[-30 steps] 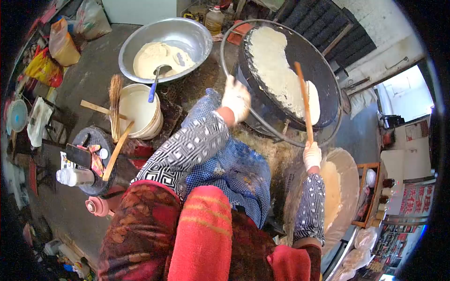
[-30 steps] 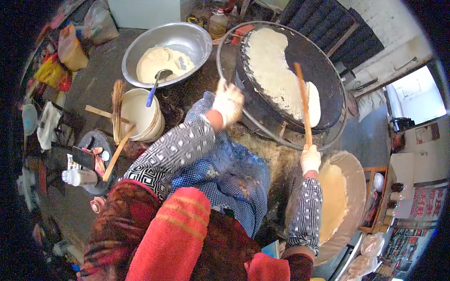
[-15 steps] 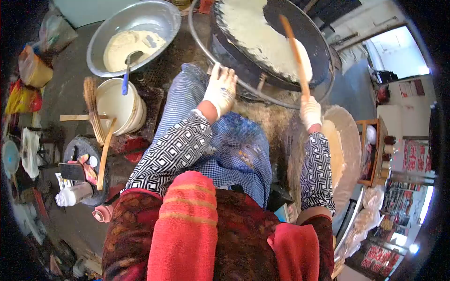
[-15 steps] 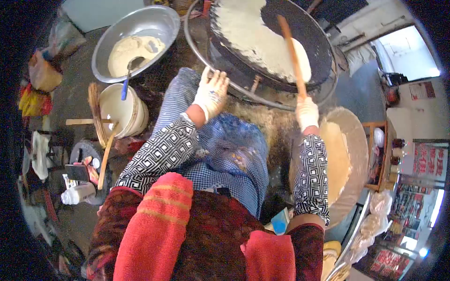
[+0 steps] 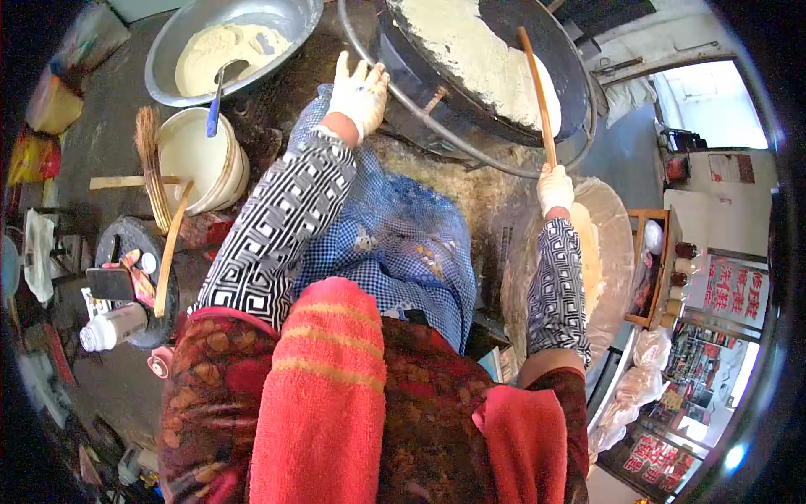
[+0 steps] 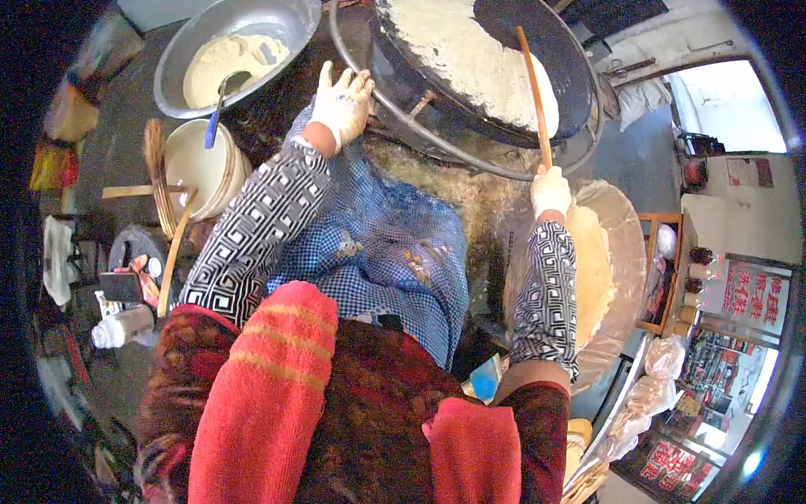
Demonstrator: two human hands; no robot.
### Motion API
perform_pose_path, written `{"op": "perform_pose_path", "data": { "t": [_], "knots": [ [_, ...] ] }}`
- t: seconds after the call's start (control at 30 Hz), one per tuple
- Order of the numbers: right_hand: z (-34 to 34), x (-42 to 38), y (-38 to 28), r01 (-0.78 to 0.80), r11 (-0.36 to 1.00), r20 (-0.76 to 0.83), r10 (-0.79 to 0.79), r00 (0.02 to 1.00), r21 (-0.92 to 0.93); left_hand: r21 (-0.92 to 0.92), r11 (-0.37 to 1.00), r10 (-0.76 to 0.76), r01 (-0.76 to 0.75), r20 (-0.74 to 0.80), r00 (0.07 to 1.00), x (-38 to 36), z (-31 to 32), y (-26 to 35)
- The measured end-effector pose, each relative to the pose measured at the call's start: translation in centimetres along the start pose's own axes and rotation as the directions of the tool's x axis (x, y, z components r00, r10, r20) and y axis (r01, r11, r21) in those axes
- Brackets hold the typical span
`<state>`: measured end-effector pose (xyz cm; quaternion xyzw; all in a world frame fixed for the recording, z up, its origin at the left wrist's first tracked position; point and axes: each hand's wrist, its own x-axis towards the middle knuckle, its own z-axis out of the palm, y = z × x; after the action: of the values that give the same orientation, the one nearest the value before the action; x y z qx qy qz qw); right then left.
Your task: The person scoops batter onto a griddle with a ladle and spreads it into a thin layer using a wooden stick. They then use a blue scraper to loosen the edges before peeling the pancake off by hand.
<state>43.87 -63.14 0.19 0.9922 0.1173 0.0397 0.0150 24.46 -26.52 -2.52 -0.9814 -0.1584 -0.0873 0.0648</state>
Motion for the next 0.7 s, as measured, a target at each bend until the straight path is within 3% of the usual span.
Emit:
{"op": "perform_pose_path", "data": {
  "t": [0.1,0.17,0.23,0.3,0.37,0.47,0.5,0.57,0.6,0.7],
  "knots": [
    [-1.7,-0.8,-2.7,0.08,0.995,-0.028,-0.079,0.996,0.053,-0.014,0.998,-0.056,0.055,-0.072,0.996,1.2,0.2,-1.3],
    [-2.7,-2.5,-3.9,0.161,0.986,0.035,-0.16,0.987,-0.031,-0.083,0.996,-0.038,0.034,-0.051,0.998,1.2,-1.9,0.1],
    [-1.1,-1.6,-2.1,0.15,0.989,0.04,-0.15,0.988,-0.001,-0.175,0.982,0.074,-0.066,0.043,0.996,0.5,-4.0,4.1],
    [-0.9,-0.3,-1.4,-0.004,0.998,0.011,0.003,1.0,0.055,-0.321,0.922,0.233,-0.218,0.009,0.972,-1.5,-4.8,7.4],
    [-1.5,-0.3,-2.3,-0.002,0.997,-0.001,0.002,1.0,0.076,-0.236,0.94,0.179,-0.248,-0.278,0.944,-3.6,0.4,10.0],
    [-1.6,-2.1,-3.5,0.227,0.97,-0.029,-0.225,0.974,0.082,-0.137,0.956,0.222,-0.26,-0.246,0.944,-3.8,1.0,8.5],
    [-0.7,-2.4,-3.4,0.187,0.982,0.034,-0.188,0.982,0.034,-0.149,0.955,0.216,-0.255,-0.238,0.947,-4.1,0.2,8.0],
    [-0.4,-1.2,-1.3,0.101,0.987,-0.063,-0.093,0.994,0.122,-0.079,0.966,0.224,-0.246,-0.22,0.949,-4.0,0.1,7.3],
    [0.4,0.4,-0.4,0.035,0.996,-0.07,-0.029,0.997,0.081,-0.08,0.968,0.215,-0.236,-0.217,0.952,-3.7,0.2,6.9],
    [-1.2,0.6,-1.8,0.102,0.99,-0.036,-0.099,0.994,0.1,-0.094,0.97,0.204,-0.226,-0.201,0.958,-3.7,0.5,5.9]
  ]
}}
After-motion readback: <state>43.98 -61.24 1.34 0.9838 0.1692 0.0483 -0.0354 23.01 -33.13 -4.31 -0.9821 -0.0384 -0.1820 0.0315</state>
